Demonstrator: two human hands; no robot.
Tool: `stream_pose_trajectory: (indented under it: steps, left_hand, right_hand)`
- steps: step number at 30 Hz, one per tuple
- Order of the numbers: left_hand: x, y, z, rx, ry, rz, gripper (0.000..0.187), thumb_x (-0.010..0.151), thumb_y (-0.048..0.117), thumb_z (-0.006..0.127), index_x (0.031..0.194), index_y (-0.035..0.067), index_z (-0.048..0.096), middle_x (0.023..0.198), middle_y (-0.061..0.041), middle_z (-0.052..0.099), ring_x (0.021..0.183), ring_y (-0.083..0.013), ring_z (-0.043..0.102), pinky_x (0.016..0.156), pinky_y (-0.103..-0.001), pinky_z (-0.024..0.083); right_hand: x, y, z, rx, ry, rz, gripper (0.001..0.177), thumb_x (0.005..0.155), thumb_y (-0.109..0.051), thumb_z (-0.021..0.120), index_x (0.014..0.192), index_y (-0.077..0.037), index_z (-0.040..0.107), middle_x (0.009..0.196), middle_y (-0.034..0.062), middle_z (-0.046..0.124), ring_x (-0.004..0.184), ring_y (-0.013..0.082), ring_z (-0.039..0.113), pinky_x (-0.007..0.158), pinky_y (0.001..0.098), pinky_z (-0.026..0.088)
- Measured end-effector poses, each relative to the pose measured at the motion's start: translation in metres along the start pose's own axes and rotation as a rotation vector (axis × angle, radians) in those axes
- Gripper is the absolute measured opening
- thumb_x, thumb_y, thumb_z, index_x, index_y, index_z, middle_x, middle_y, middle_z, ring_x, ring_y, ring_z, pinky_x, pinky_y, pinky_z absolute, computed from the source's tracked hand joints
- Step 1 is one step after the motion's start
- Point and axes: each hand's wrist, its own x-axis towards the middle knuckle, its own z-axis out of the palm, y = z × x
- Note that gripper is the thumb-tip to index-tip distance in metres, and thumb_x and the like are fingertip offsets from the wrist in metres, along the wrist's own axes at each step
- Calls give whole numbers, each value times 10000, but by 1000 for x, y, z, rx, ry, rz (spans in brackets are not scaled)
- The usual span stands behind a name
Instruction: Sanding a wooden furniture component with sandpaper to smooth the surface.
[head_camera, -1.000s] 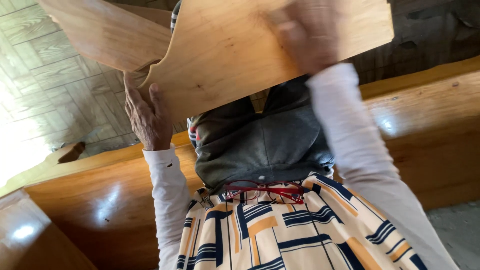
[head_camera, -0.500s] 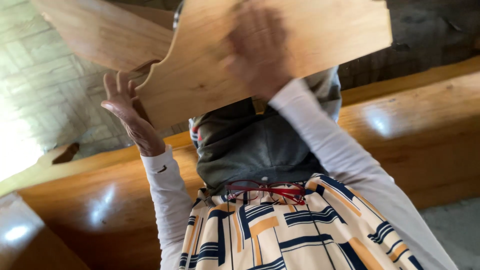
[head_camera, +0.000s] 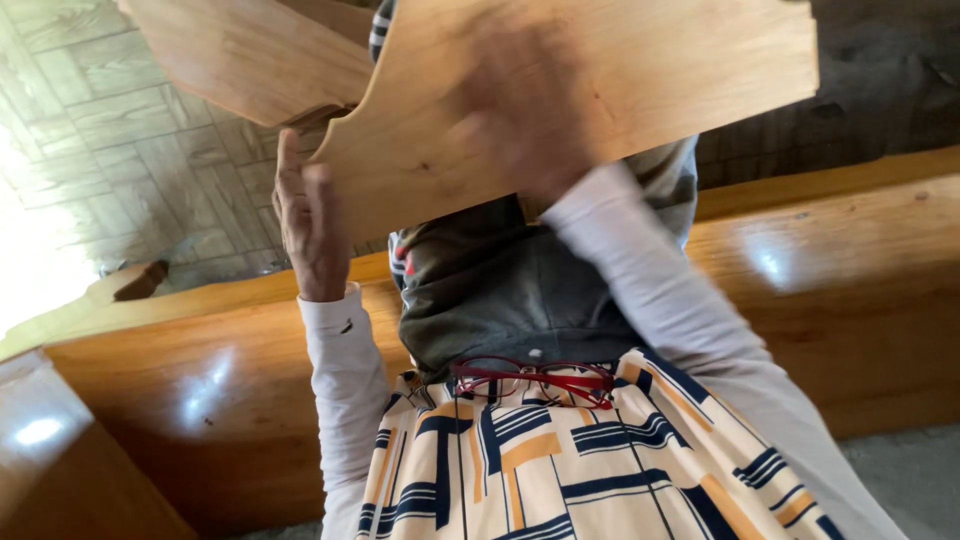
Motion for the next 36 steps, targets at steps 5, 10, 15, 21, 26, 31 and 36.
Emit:
stream_pose_trajectory:
  steps: [5,10,15,21,26,31,36]
  left_hand:
    - [3,16,18,260,163,87,506,1037,395,601,1473,153,513,1434,-88,629,1299,-308,538,1088,-443,436]
    - [10,13,20,223,166,69,407,1101,331,461,1457,146,533,1412,-47,655,1283,-269,553,1090,-393,427]
    - [9,17,12,-411,119,-4,724,1083,658,356,1554,108,334,1547,-246,531,1471,-291,467,1180,-406,406]
    - [3,-8,7,-703,160,-172,911,975,751,430,1629,172,172,1672,-230,358,1435,-209,494,1225,-305,365]
    - [-2,-21,6,-788,106,-91,785,1034,691,328,1604,152,314,1717,-100,210,1602,-283,270,1322,-432,314]
    - [-3,3,9,-332,77,-16,734,1085,616,342,1570,66,355,1626,-167,400,1527,-254,371,1269,-388,325]
    - [-6,19,13,216,85,80,579,1075,450,521,1542,127,411,1510,-127,566,1334,-333,499,1120,-461,389]
  right_hand:
    - [-92,149,-95,-303,170,309,381,1168,-319,522,1418,-33,504,1427,240,499,1338,435,398,1155,627,225]
    - [-123,178,-84,-523,62,762,758,1151,-629,260,1665,-73,229,1709,159,212,1598,369,218,1272,604,140]
    - [-56,102,-18,-734,-75,309,621,1302,-558,563,1652,-169,230,1678,174,212,1577,360,242,1292,586,184]
    - [24,-114,31,548,-425,-15,915,980,-640,615,1649,-154,224,1744,92,143,1624,269,79,1332,458,17]
    - [40,-135,39,-156,-182,-228,936,931,-739,594,1574,-137,278,1500,74,325,1347,284,316,1069,509,256]
    - [45,-23,25,-107,45,-109,684,1040,-481,776,1534,-105,489,1591,106,441,1504,307,335,1260,543,188]
    - [-89,190,-7,-713,364,98,459,1133,-363,743,1505,-186,541,1513,102,565,1399,376,504,1189,586,271]
